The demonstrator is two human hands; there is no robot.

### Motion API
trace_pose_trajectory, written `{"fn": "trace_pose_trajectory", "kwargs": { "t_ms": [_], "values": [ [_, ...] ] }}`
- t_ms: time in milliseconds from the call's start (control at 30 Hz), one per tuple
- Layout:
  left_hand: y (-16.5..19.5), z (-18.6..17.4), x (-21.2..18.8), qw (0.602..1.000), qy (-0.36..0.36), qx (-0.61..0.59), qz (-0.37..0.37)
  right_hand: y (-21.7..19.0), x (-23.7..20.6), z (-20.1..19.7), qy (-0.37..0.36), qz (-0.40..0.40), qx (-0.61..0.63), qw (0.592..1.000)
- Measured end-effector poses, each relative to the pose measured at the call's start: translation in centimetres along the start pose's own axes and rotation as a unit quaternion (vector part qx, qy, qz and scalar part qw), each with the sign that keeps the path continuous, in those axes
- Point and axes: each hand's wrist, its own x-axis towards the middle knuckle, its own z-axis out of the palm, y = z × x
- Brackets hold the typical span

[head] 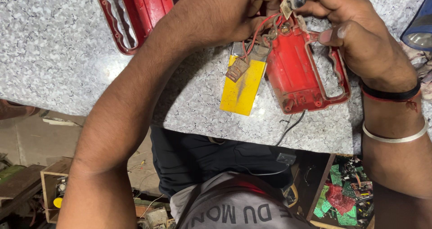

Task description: The person disassembles a red handheld flashlight, removes the bulb and reflector, and uses a screwdriver to adjust internal wiring and contacts. The person repeatedly tests the bulb by connecting it to a yellow battery pack, then reassembles the components into the red casing.

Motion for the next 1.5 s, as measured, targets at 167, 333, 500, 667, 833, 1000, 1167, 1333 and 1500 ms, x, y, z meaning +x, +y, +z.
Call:
{"fn": "trace_pose_trajectory", "kwargs": {
  "t_ms": [167, 333, 500, 667, 833, 1000, 1167, 1333, 1500],
  "values": [
    [-0.2, -0.2, -0.1, 1.000, 0.001, -0.006, 0.011, 0.4, -0.1, -0.2, 0.005, 0.011, 0.004, 1.000],
    [-0.5, -0.1, -0.2, 1.000, 0.003, -0.005, 0.011, 0.5, -0.1, -0.2, 0.005, -0.008, -0.004, 1.000],
    [-0.6, 0.2, -0.1, 1.000, 0.004, -0.022, 0.022, 0.6, -0.2, -0.1, 0.015, 0.005, -0.004, 1.000],
    [-0.6, 0.1, -0.3, 0.998, -0.008, -0.054, 0.024, 0.8, -0.1, -0.1, 0.039, 0.056, 0.018, 0.998],
    [-0.4, -0.3, -0.6, 0.997, -0.014, -0.080, 0.018, 0.8, 0.1, 0.0, 0.029, 0.028, -0.011, 0.999],
    [-0.3, -0.7, -0.6, 0.998, -0.013, -0.052, 0.024, 0.7, 0.2, 0.0, 0.025, 0.015, -0.016, 0.999],
    [-0.1, -0.7, -0.6, 0.999, -0.024, -0.035, 0.014, 1.0, 0.2, -0.1, 0.020, 0.005, -0.007, 1.000],
    [-0.1, -0.7, -0.6, 0.999, -0.016, -0.020, 0.024, 1.2, 0.1, -0.1, 0.027, 0.020, -0.023, 0.999],
    [-0.1, -0.9, -0.6, 1.000, -0.017, -0.018, 0.015, 1.2, 0.0, -0.3, 0.022, 0.016, -0.059, 0.998]
  ]
}}
